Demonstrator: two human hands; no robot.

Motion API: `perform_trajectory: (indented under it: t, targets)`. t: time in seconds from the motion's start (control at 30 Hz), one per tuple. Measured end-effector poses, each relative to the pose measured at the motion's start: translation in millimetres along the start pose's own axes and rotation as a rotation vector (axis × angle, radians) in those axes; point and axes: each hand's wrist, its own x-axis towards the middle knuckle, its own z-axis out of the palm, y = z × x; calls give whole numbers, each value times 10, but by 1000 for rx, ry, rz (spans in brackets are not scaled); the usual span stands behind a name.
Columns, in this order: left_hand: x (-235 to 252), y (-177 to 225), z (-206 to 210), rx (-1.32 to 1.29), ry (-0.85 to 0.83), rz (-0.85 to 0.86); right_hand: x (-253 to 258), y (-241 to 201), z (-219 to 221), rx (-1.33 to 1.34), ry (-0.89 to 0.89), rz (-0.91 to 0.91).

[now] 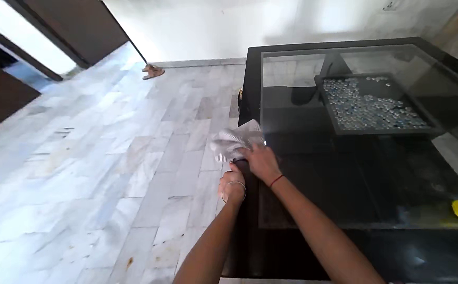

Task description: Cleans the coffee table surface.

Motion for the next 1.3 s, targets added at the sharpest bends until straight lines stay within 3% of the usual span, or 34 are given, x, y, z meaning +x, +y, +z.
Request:
perform_trajectory:
  t: [0.13, 0.23, 0.33, 0.4, 0.47, 0.53, 0.67, 0.77, 0.87, 1.0, 1.13, 1.2, 1.3]
  targets:
    - [9, -32, -2, -34, -7, 27, -508, 1064, -461, -167, 122, 360]
    - [-3, -43, 15, -31, -6, 29, -1297, 1973, -830, -252, 275, 704]
    - [-15, -11, 15, -19, 13, 14, -1917, 2421, -1001, -145, 410, 1034]
    - [-15, 2, 27, -24, 20, 1, -1983, 2333, -984, -117, 401, 1121]
    - [-31, 16, 24, -20, 37, 7, -1802, 1965, -865, -152, 335, 1080]
    - [-60, 16, 7, -25, 37, 23, -1512, 1400, -680, -140, 280, 926]
    - [12, -12, 28, -98, 12, 64, -1101, 142, -129, -11, 80, 445]
    - [-66, -163, -82, -177, -108, 173, -1247, -316, 98, -4, -52, 213]
    - [-202, -347, -168, -148, -142, 219, -1545, -10, -82, -105, -32, 253]
    - [-423, -550, -138, -167, -163, 130, -2029, 919, -657, -155, 40, 655]
    - [-371, -666, -105, -187, -154, 114, -2575, 1700, -898, -125, 196, 952]
    - [-352, -604, -40, -200, -89, 43, -2688, 1812, -912, -84, 262, 1059]
    - [-331, -555, 17, -197, -46, -35, -2511, 1510, -838, -56, 290, 1111]
